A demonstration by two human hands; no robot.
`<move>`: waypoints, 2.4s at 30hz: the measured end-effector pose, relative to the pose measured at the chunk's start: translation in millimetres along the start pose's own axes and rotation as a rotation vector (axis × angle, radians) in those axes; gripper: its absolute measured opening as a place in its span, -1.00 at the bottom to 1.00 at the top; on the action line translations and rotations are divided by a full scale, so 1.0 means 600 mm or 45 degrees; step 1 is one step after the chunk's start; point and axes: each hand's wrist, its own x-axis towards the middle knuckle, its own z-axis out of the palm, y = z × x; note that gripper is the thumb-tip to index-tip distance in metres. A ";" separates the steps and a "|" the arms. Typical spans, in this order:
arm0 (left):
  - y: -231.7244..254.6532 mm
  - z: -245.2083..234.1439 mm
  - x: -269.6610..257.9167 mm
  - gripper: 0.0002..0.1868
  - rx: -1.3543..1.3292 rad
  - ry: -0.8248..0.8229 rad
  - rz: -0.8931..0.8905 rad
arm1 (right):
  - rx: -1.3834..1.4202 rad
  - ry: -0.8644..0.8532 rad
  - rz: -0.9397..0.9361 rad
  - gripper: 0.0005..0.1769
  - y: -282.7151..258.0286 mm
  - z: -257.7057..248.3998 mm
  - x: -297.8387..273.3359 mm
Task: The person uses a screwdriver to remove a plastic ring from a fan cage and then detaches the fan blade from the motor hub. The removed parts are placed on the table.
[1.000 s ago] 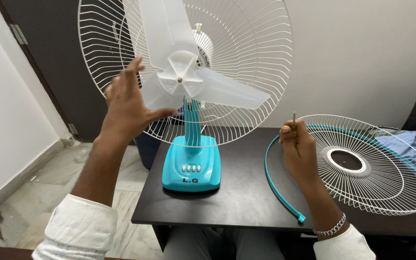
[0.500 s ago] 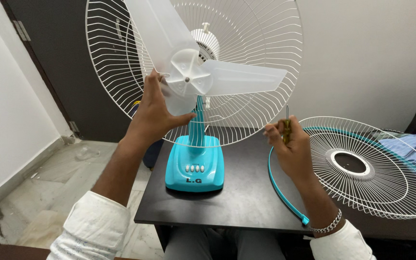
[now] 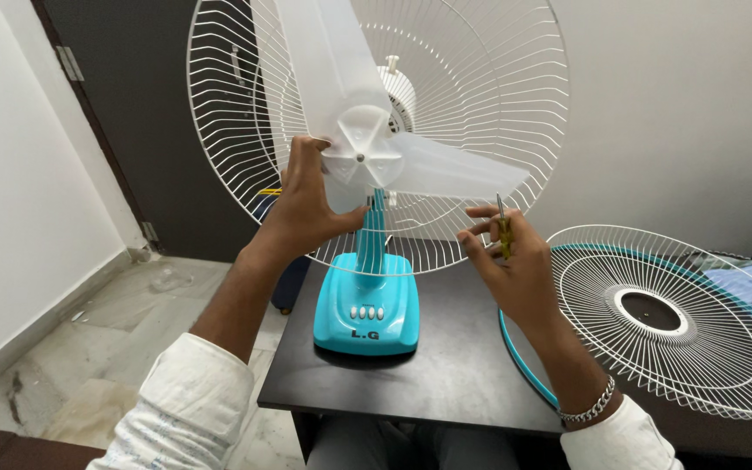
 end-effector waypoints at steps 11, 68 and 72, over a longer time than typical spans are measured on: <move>0.014 -0.047 -0.034 0.02 0.250 0.004 0.216 | -0.508 0.247 -0.132 -0.51 0.019 -0.005 -0.009; 0.202 0.417 -0.091 -0.48 -0.019 -0.265 0.422 | -1.340 -0.166 1.114 -0.07 0.242 -0.450 -0.295; 0.182 0.445 -0.090 -0.48 -0.040 -0.325 0.348 | -1.351 -0.255 1.080 -0.08 0.265 -0.446 -0.300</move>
